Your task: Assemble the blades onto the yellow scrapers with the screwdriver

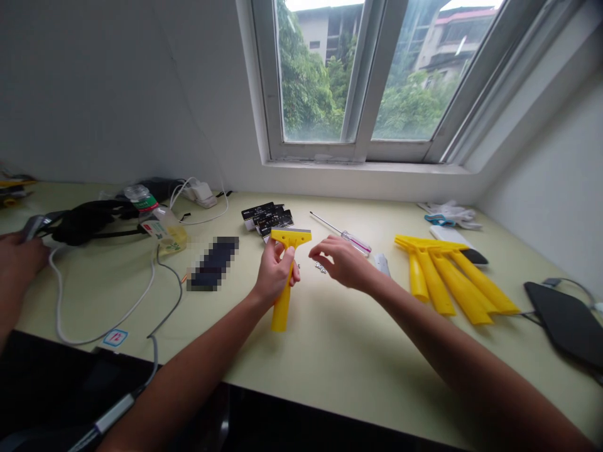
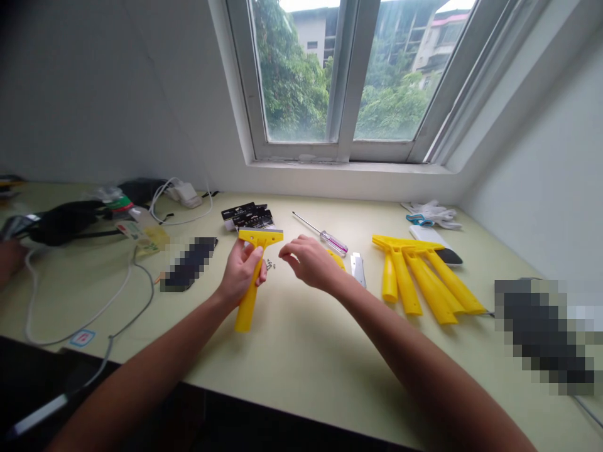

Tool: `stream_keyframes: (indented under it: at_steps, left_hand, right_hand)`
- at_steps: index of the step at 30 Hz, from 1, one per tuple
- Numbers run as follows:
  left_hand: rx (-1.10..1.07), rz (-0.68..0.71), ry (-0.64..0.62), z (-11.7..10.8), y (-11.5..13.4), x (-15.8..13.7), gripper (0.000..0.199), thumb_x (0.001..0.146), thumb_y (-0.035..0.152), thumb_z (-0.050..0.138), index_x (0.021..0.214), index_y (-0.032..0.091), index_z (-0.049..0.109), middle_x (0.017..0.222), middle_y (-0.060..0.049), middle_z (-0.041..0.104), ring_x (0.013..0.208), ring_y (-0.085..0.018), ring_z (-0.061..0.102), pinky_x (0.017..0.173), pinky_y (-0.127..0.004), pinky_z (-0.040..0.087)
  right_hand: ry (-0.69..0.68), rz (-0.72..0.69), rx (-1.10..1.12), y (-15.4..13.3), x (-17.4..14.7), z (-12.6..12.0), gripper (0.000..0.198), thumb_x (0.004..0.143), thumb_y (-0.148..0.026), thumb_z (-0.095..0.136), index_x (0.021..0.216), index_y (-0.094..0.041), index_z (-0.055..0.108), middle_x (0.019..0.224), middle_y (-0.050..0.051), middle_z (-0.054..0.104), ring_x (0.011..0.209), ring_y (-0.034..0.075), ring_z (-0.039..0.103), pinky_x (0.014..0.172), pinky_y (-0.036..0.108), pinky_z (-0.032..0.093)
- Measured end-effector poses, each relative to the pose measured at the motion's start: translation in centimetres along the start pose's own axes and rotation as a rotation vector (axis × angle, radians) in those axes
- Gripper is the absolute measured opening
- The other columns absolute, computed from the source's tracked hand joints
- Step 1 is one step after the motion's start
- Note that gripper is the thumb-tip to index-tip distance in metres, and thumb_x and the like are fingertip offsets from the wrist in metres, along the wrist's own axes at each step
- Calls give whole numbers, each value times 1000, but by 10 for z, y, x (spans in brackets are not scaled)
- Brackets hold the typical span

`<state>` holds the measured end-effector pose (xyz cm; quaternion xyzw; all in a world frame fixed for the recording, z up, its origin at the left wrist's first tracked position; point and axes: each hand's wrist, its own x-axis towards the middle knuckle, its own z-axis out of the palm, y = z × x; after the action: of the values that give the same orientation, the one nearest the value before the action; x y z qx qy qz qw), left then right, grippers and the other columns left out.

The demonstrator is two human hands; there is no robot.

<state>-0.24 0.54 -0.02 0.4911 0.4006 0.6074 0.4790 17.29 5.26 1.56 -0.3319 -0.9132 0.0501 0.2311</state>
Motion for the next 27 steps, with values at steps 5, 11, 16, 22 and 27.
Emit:
stream_keyframes:
  at_steps: [5, 11, 16, 22, 27]
  left_hand:
    - [15, -2, -85, 5, -2, -6, 31, 88, 36, 58, 112, 23, 44, 103, -1, 59, 38, -2, 51, 30, -16, 36]
    - [15, 1, -160, 7, -4, -10, 25, 91, 33, 55, 110, 23, 43, 109, -3, 58, 38, -1, 52, 30, -15, 36]
    - [-25, -5, -199, 5, -7, -8, 24, 92, 31, 55, 112, 23, 44, 112, -4, 57, 38, -1, 52, 29, -14, 35]
    - [-27, -11, -208, 5, -7, -9, 24, 93, 30, 54, 113, 24, 44, 112, -3, 57, 38, -1, 52, 29, -14, 34]
    - [-55, -33, -229, 5, -5, -10, 27, 92, 30, 55, 116, 25, 44, 112, -3, 56, 39, -1, 51, 30, -14, 34]
  right_hand:
    - [201, 132, 282, 2, 0, -19, 9, 89, -24, 61, 89, -23, 70, 80, 0, 70, 69, 13, 57, 67, 25, 45]
    - [171, 170, 388, 6, 1, -12, 10, 86, -29, 63, 85, -23, 72, 88, 3, 64, 73, 13, 55, 67, 27, 44]
    - [141, 221, 508, 13, 4, -12, 12, 83, -32, 66, 82, -22, 72, 82, 3, 59, 71, 14, 51, 67, 29, 43]
    - [132, 215, 544, 12, 3, -11, 10, 83, -30, 65, 81, -22, 70, 88, 3, 58, 77, 15, 52, 71, 30, 43]
    - [199, 254, 457, 9, 3, -8, 13, 79, -26, 66, 91, -22, 61, 93, 3, 59, 83, 16, 54, 73, 31, 45]
